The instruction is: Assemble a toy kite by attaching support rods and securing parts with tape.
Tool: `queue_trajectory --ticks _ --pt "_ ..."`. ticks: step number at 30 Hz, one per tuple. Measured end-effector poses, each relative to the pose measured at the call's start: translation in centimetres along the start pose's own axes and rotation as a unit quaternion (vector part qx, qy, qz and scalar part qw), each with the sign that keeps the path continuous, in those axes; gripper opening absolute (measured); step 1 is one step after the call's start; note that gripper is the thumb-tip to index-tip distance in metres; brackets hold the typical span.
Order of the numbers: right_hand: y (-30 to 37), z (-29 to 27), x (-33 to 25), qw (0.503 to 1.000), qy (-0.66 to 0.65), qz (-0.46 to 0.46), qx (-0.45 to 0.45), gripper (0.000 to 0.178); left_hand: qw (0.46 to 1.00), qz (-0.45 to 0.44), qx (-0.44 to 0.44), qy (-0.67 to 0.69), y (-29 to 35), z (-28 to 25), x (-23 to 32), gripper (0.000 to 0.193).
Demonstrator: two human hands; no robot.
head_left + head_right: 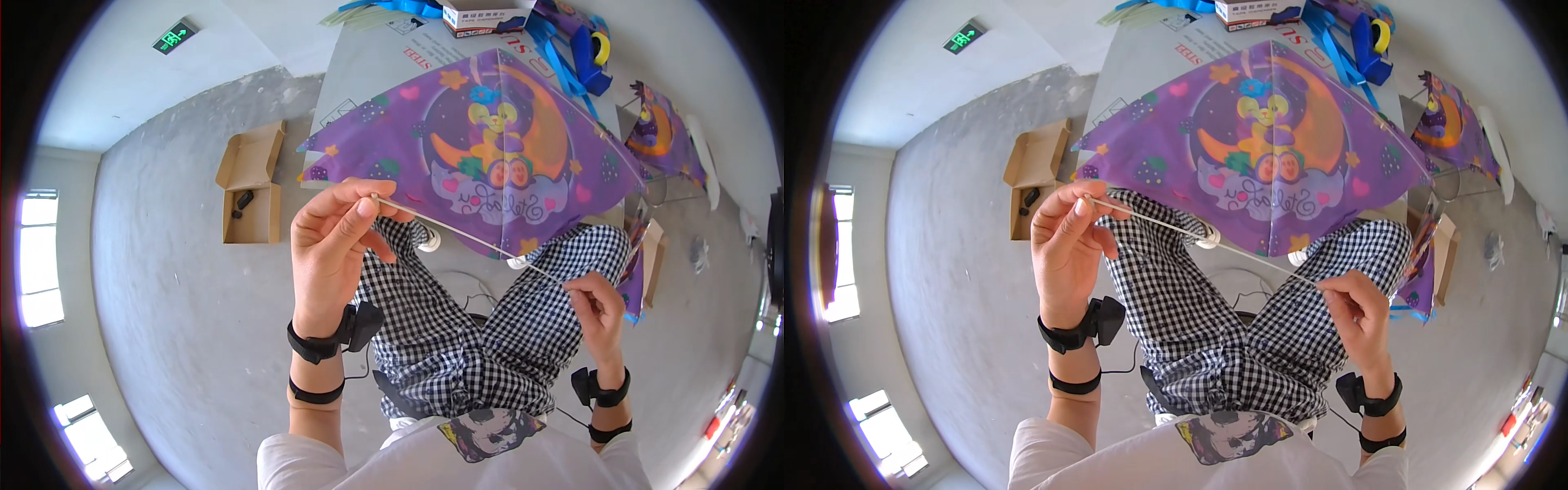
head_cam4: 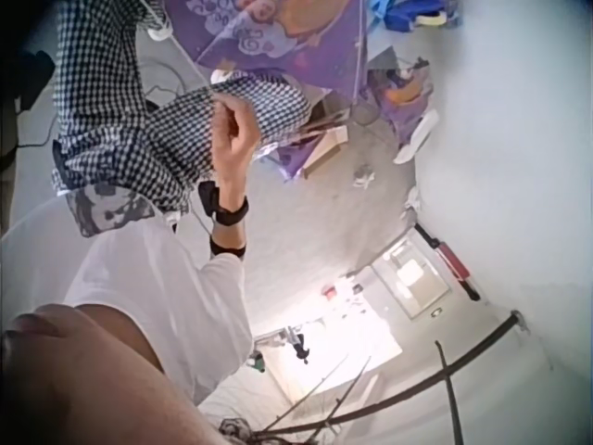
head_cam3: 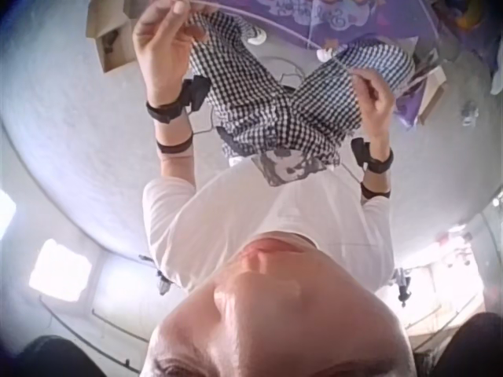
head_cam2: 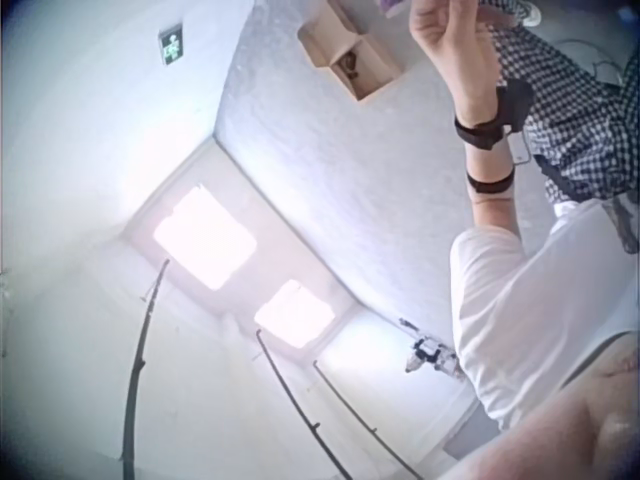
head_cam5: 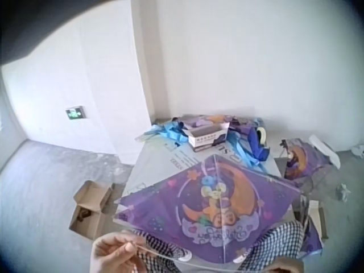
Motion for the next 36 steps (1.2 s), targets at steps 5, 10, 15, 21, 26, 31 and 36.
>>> queue_trajectory --ticks 5,10,15,21,26,31,36 --pt "-0.1 -1.1 -1.4 0.996 0.077 -0.039 0.019 0.013 0.997 0.045 -0.006 -0.059 -0.2 0.3 0.7 0.018" --pt "0.4 -2.2 -4.2 0.972 0.161 -0.163 0.045 0.021 0.991 0.052 0.011 -0.123 -0.5 -0.1 1.5 0.017" --pt "0.9 -2.5 -6.8 0.92 0.251 -0.29 0.079 0.022 0.994 0.027 -0.007 -0.11 -0.7 -0.7 1.3 0.017" --pt "0.0 -3.9 -6.2 0.956 0.198 -0.204 0.075 0.017 0.992 -0.016 -0.057 -0.109 -1.0 -0.7 0.8 0.016" --pt "-0.2 -2.9 -3.9 0.995 0.079 -0.065 -0.009 0.012 0.994 -0.021 -0.059 -0.086 -1.3 -1.3 0.2 0.018" --pt "-0.3 -2.9 -5.8 0.976 0.156 -0.148 0.018 0.013 0.99 -0.121 -0.066 0.039 -1.9 -1.2 -1.7 0.013" --pt "-0.2 -3.3 -7.1 0.94 0.227 -0.251 0.047 0.018 0.991 -0.117 -0.051 0.034 -2.0 -1.9 -2.1 0.009"
Point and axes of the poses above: each hand's wrist, its own y-axis away from the middle knuckle, its own z-axis out of the palm, x = y × z, the point moved 8 cm from there along -y, towards the middle knuckle, and after that the axes turned 7 degrees about x, right-handed, at the moved point
